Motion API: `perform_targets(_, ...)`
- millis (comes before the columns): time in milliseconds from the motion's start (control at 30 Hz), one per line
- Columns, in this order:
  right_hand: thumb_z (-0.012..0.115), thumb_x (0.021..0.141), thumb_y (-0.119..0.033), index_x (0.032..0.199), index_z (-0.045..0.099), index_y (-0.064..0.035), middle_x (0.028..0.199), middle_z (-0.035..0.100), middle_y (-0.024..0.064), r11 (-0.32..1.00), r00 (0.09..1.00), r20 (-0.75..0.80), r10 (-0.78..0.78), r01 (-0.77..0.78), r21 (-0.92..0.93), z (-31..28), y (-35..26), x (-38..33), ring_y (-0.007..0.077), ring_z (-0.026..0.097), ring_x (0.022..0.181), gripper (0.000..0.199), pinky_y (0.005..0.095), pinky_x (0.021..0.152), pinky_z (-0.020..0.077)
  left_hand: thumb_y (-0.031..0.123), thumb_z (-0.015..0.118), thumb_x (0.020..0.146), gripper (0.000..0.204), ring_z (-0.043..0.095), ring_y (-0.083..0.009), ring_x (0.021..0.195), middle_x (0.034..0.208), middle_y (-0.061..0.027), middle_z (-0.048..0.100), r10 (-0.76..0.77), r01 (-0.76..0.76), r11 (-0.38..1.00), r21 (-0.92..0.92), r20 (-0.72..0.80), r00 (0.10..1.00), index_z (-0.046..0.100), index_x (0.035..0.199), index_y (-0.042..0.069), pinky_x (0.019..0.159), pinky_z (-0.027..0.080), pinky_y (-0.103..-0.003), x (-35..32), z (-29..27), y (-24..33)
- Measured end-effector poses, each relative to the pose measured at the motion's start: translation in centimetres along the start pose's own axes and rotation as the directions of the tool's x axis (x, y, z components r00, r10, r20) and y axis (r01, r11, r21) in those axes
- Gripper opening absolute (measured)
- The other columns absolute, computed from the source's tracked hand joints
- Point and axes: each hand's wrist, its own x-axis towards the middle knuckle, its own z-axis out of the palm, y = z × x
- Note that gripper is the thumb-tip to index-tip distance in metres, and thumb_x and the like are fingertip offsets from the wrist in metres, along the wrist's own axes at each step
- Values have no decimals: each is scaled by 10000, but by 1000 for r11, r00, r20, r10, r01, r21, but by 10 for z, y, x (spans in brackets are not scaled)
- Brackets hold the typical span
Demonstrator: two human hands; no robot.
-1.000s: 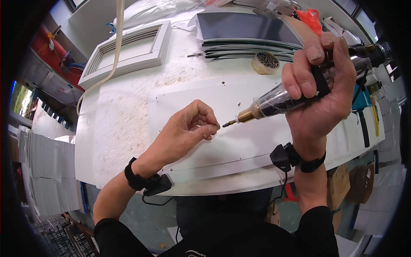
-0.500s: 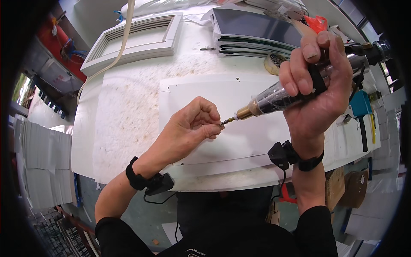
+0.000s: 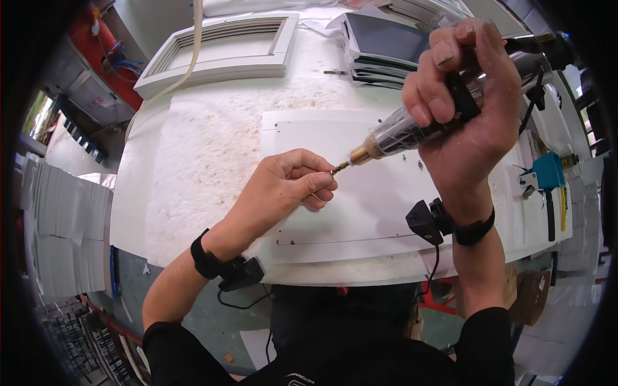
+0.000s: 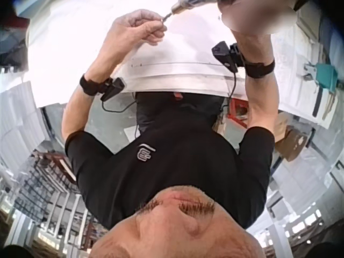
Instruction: The person places a white rectangular panel on a workbench and aligns it with other components. Using a pneumatic screwdriver, the person drives multiple screws into pre-drilled holes along the edges of the panel to secure it. The person handles the screws and tool with both hands, working systematically around the panel.
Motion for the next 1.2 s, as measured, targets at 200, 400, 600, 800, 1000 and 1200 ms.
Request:
perform_targets(200,588,1040,-403,815,547,-69,622,489,13,980,976,-103,190,-195,-43,52,15,35,94,467,462,405,260,457,407,123,685,986,151,644,-130,1001,1126,-47,709,329,-236,844,482,-117,937,724,1087,18,901,505,-298,14,-38,3)
perform_targets(400,661,1030,-282,813,591,-72,658,560,-2,986,993,-44,112,-116,-120,57,77,57,62,504,486,310,241,446,409,50,619,959,208,617,-157,1113,1285,-56,645,436,-277,683,676,-72,897,728,1131,8,970,468,-308,38,-69,7)
perform_targets(600,679,1019,-290,811,599,-73,665,576,-2,980,992,-30,120,-124,-159,51,103,59,57,509,488,311,233,436,405,68,587,970,233,594,-170,1169,1307,-57,629,395,-231,679,697,-83,915,727,1147,6,992,462,-318,45,-78,2)
perform_targets(800,673,1024,-282,809,601,-74,662,569,-6,979,991,-23,134,-136,-149,49,109,59,56,511,491,308,232,438,407,66,595,970,227,592,-177,1168,1307,-50,628,414,-246,657,712,-69,908,732,1145,18,994,475,-323,49,-82,-2)
perform_targets(1000,664,1031,-280,810,600,-74,665,564,-10,983,990,-9,141,-141,-116,43,117,58,54,515,502,309,231,443,409,64,621,964,211,587,-185,1180,1303,-50,628,415,-236,647,725,-75,907,731,1137,13,999,487,-328,51,-82,-4)
perform_targets(1200,644,1041,-287,829,600,-77,662,560,-12,976,986,55,160,-149,-162,45,114,59,51,524,515,302,227,451,422,105,663,955,255,569,-265,1235,1327,-97,621,448,-216,512,831,-44,893,705,1190,17,1052,478,-382,43,-79,-2)
